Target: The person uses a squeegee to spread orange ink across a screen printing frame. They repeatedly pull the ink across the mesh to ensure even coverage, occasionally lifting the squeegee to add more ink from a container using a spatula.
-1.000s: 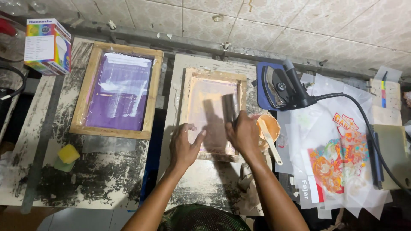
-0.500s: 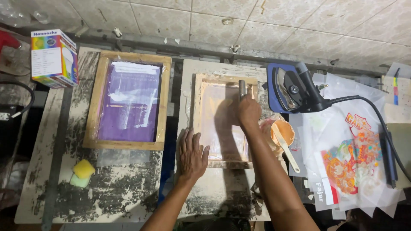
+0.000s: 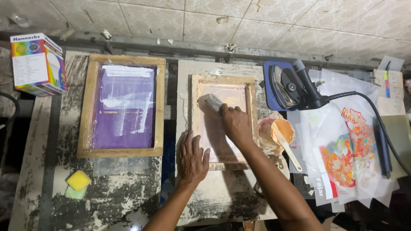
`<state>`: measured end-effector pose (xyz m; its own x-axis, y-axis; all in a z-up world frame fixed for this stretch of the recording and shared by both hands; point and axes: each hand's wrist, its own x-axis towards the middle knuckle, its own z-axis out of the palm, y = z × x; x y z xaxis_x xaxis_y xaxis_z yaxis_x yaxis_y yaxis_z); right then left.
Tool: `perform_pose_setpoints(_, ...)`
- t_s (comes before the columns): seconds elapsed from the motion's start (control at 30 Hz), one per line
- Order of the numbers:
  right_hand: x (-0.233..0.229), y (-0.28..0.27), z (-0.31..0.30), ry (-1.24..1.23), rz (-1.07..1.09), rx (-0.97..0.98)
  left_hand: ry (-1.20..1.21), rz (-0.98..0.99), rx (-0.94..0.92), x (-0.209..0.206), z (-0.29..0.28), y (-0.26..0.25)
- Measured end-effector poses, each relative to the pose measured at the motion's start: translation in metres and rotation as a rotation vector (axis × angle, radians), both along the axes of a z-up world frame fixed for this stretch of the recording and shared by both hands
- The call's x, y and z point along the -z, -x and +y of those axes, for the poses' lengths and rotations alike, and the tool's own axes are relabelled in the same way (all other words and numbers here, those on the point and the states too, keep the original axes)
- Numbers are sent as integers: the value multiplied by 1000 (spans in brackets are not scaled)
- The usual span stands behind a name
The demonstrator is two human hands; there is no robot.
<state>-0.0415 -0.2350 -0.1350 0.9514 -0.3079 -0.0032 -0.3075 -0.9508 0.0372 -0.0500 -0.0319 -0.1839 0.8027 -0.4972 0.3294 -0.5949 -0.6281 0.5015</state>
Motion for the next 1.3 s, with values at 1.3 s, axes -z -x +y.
perform_pose_setpoints(1.3, 64, 27, -44, -85, -76, -213, -29, 13, -34, -5, -2, 5)
